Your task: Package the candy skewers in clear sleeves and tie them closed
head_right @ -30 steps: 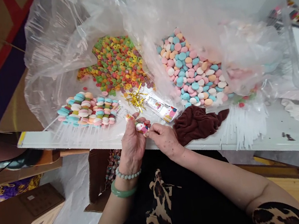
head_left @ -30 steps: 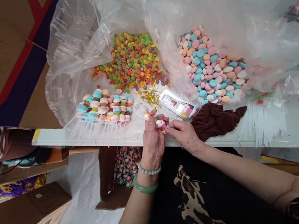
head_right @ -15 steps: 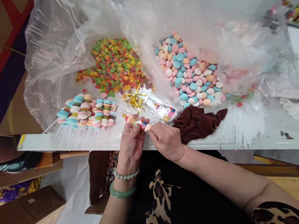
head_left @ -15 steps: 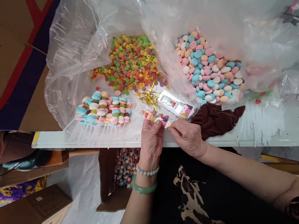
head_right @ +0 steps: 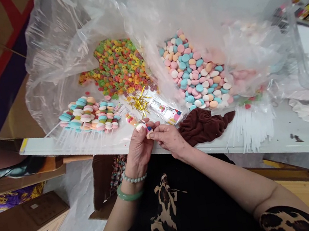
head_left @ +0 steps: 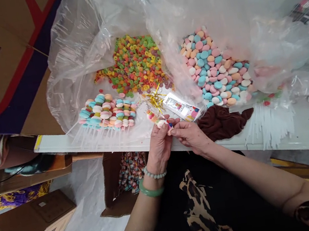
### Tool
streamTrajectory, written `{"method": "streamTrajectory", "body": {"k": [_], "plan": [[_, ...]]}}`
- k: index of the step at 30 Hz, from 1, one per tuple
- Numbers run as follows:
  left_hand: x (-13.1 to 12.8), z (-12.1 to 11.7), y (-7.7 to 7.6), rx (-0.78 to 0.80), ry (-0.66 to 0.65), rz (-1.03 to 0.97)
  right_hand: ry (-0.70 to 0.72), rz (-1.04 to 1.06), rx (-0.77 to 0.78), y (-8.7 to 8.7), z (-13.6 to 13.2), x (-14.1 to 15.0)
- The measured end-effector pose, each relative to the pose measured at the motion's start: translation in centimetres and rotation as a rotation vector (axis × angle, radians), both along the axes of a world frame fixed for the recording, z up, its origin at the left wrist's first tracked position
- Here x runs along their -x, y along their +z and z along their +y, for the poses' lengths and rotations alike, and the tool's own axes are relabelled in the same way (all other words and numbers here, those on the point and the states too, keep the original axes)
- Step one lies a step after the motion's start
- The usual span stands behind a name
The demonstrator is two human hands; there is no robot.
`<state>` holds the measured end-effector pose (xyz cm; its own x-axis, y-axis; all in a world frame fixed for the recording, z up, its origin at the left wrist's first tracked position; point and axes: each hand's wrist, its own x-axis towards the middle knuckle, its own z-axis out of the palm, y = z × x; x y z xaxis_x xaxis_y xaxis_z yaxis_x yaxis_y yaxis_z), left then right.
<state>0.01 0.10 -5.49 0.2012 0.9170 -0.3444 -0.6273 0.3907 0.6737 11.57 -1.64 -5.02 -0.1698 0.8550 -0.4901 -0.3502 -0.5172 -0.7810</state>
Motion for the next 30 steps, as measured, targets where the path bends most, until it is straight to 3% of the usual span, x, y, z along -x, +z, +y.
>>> {"method": "streamTrajectory", "body": {"k": [6,9,13,16,20,23,26,30], "plan": [[-0.9,-0.4,-0.4,-0.010,-0.063,0.097,-0.029,0.344,0.222,-0.4,0.8,-1.2],[0.0,0.4,-0.3,0.042,-0.096,0.087,0.065,0.436,0.335,-0.5,1.2,-2.0],[1.1,1.5,0.3,0.055,-0.012,0.011,0.289,0.487,0.441,-0.7,1.2,-2.5],[1.0,1.9,0.6,0.055,0.053,-0.054,0.326,0.335,0.329,-0.7,0.8,-2.1],[0.4,1.9,0.7,0.099,0.170,-0.048,0.134,-0.212,-0.096,-0.3,0.1,-1.8],[0.3,1.9,0.8,0.129,0.208,-0.052,0.128,-0.543,-0.304,0.2,-0.2,-1.7],[0.1,1.7,0.9,0.124,0.201,-0.064,0.101,-0.615,-0.315,0.6,-0.2,-1.4],[-0.4,1.0,0.9,0.062,0.182,-0.045,0.061,-0.423,-0.145,0.3,0.1,-0.9]]}}
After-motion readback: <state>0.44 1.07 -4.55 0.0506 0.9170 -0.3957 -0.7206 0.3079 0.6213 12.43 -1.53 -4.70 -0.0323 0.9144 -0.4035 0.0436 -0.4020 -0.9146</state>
